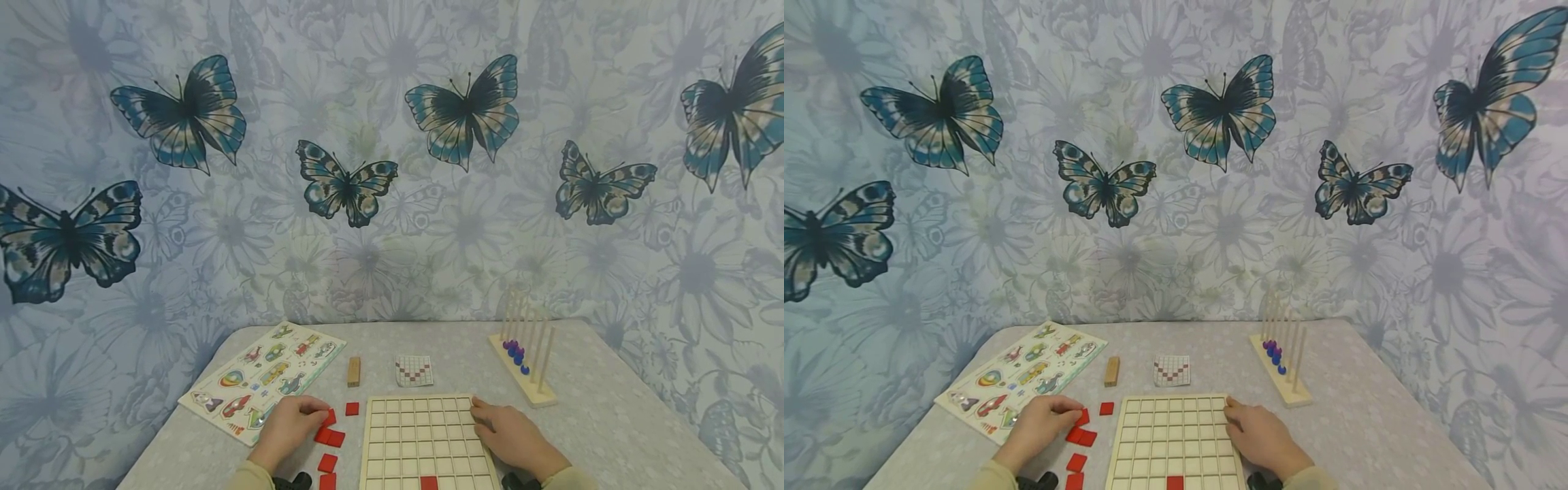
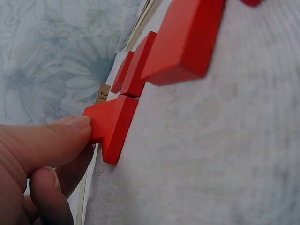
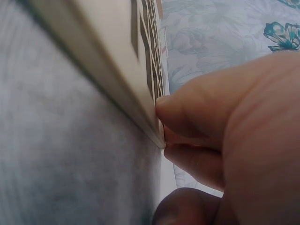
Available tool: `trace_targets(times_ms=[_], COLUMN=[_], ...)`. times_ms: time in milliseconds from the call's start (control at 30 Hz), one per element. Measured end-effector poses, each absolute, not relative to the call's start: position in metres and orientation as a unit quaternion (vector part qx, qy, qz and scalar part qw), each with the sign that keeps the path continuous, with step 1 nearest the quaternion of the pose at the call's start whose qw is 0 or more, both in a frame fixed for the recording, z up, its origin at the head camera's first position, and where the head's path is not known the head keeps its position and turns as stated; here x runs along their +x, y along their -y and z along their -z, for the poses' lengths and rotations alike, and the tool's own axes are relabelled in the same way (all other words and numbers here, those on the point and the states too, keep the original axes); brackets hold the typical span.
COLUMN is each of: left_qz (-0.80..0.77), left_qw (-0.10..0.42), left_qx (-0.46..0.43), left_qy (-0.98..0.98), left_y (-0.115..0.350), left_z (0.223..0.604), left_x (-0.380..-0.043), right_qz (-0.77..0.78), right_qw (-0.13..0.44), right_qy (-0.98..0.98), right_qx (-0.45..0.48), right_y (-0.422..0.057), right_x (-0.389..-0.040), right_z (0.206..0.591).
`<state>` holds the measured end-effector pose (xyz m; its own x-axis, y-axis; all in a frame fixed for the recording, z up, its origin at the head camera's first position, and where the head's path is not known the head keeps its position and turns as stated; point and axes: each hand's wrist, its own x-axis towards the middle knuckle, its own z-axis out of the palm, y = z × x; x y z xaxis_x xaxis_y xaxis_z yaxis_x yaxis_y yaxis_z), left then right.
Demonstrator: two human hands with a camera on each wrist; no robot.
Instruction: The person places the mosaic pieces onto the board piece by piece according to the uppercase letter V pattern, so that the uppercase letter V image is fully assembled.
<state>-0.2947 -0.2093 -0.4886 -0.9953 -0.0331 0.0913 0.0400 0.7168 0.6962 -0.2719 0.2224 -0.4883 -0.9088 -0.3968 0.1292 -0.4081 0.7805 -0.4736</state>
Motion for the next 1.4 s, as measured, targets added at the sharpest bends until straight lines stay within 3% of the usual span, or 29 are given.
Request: trace_targets(times_ms=[467,800,1400], left_qz=[0.427,0.447,0.526], left_qw=[0.045,0.054,-0.031], left_qx=[0.024,-0.066,-0.158], left_qy=[0.903,0.891,0.835], left_y=[0.201,0.180,0.138], left_z=[0.479,0.466,0.460], left_x=[-0.293,-0.274,-0.253], right_qz=[-0.253,-0.256,-0.251], right_qw=[0.012,0.013,0.009], right_qy=[0.945,0.943,0.943], right_qx=[0.208,0.212,0.216], right_y=[-0.221,-0.222,-0.223], right_x=[-0.273,-0.271,-0.274], right_z=[0.489,0.487,0.489])
